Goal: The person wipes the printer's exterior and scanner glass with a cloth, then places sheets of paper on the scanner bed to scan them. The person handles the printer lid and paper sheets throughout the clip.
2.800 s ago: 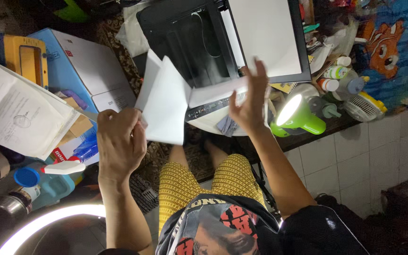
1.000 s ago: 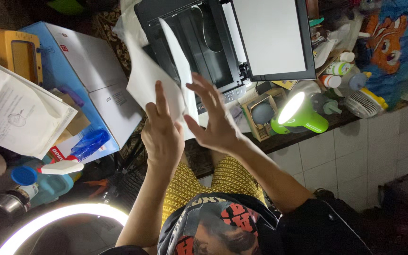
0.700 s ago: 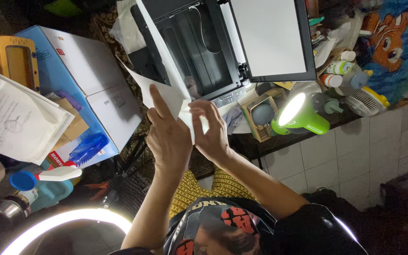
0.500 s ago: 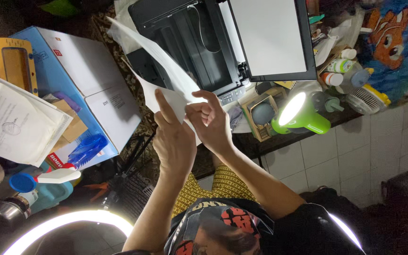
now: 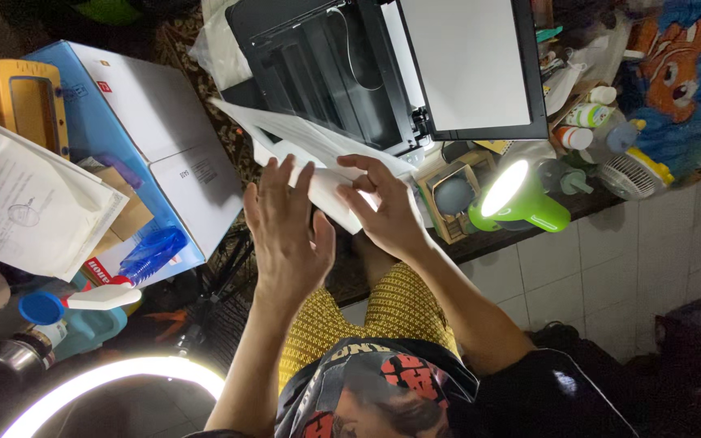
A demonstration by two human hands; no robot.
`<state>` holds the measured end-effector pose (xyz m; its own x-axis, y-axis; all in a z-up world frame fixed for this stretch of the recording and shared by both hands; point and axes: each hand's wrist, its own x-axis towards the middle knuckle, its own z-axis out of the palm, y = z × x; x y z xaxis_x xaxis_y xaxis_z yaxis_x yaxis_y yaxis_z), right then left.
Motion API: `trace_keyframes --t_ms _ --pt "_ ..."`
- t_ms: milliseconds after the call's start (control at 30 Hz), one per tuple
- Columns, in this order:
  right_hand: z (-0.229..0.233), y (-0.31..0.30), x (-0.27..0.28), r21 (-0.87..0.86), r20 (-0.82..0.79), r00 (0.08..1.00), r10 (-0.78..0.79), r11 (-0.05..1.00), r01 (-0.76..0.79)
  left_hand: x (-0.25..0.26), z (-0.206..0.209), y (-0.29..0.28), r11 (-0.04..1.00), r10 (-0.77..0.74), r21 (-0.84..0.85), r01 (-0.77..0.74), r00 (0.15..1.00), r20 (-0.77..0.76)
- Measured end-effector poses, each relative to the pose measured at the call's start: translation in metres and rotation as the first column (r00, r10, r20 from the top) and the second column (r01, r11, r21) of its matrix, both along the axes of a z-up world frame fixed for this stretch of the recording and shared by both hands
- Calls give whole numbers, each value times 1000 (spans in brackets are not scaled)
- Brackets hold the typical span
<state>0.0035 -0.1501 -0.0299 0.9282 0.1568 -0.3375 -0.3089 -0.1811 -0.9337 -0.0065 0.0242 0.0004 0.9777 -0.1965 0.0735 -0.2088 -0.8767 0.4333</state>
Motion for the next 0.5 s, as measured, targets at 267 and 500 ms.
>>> trace_keyframes --t_ms 267,500 --pt "4 -15 0 20 85 992 92 995 -94 15 5 11 980 -18 -197 1 996 -86" --pt "16 -21 4 -227 53 988 148 965 -132 10 8 1 887 22 -452 -92 987 -158"
